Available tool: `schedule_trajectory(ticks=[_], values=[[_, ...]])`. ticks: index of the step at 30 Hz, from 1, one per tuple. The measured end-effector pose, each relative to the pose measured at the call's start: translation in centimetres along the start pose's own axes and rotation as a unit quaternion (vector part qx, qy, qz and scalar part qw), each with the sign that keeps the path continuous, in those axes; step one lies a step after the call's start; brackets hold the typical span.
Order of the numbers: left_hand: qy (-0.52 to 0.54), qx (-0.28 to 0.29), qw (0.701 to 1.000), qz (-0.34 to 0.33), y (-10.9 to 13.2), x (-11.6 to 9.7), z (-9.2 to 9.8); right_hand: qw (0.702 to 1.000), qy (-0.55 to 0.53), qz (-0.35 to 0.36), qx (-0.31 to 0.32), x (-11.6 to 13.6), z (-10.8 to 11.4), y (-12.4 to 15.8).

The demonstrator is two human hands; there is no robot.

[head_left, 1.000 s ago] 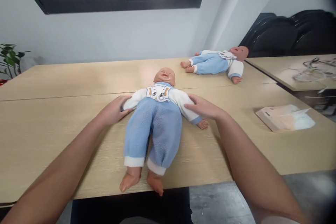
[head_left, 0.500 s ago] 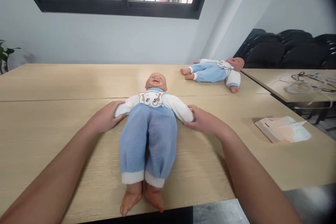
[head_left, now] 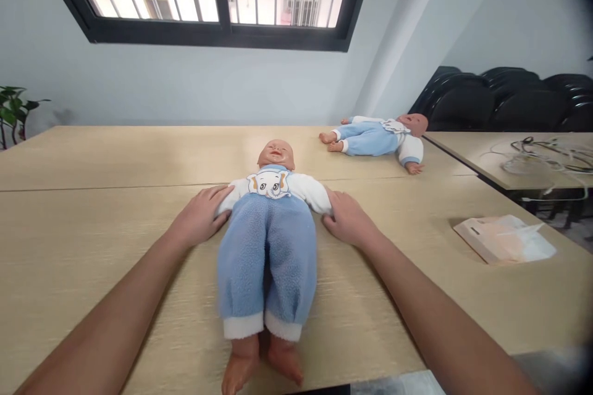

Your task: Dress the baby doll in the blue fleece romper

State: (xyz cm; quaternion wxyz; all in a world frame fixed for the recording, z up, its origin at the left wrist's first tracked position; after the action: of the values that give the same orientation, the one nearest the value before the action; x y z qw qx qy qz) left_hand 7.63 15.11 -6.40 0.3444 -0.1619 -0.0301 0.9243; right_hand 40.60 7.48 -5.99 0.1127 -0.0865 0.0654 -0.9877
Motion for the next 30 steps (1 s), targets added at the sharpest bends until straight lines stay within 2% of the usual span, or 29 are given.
schedule_trajectory(ticks=[4,7,11,13,14,16,18,20,22,24,27,30], values=[[0.023,-0.046,0.997,-0.056,0.3,-2.6,1.1,0.999,-0.016,0.002,-0.047,-0.8,0.2,0.3],[0.047,-0.086,0.988,-0.119,0.9,-5.2,1.8,0.998,-0.027,0.004,-0.054,-1.1,0.3,0.4],[0.082,-0.143,0.956,-0.244,2.6,-10.2,3.1,0.998,-0.042,0.002,-0.051,-1.2,0.4,0.4],[0.104,-0.147,0.933,-0.312,3.2,-13.4,3.5,0.997,-0.048,0.002,-0.053,-1.1,0.4,0.4],[0.114,-0.134,0.922,-0.345,3.4,-15.1,3.6,0.997,-0.050,0.002,-0.054,-1.1,0.3,0.4],[0.123,-0.073,0.900,-0.412,3.4,-18.9,2.9,0.997,-0.054,0.004,-0.059,-1.1,0.3,0.4],[0.118,0.004,0.878,-0.464,3.3,-22.3,1.5,0.996,-0.056,0.010,-0.064,-1.1,0.3,0.5],[0.108,0.057,0.865,-0.487,2.9,-24.7,0.0,0.996,-0.053,0.016,-0.066,-1.0,0.3,0.6],[0.097,0.083,0.866,-0.483,2.2,-26.0,-1.2,0.997,-0.048,0.019,-0.064,-0.9,0.3,0.6],[0.089,0.098,0.879,-0.459,1.4,-26.4,-2.2,0.997,-0.048,0.018,-0.066,-1.0,0.4,0.5],[0.077,0.095,0.910,-0.396,-0.4,-25.6,-2.9,0.994,-0.062,0.004,-0.085,-1.5,0.9,0.4],[0.056,0.068,0.937,-0.338,-2.2,-24.1,-3.0,0.986,-0.091,-0.031,-0.134,-2.9,2.0,0.5]])
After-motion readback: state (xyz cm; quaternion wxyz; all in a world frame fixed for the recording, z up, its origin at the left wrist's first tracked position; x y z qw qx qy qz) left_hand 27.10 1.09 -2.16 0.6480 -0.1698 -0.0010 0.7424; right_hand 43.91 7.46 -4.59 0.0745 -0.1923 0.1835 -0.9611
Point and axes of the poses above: each hand's wrist, its own y-axis away from the middle knuckle, its own z-axis out of the back of the hand, x = y × z, the point moved 9 cm from there along -y, towards the middle knuckle, and after that the axes turned 3 degrees about x, right-handed, at the moved point
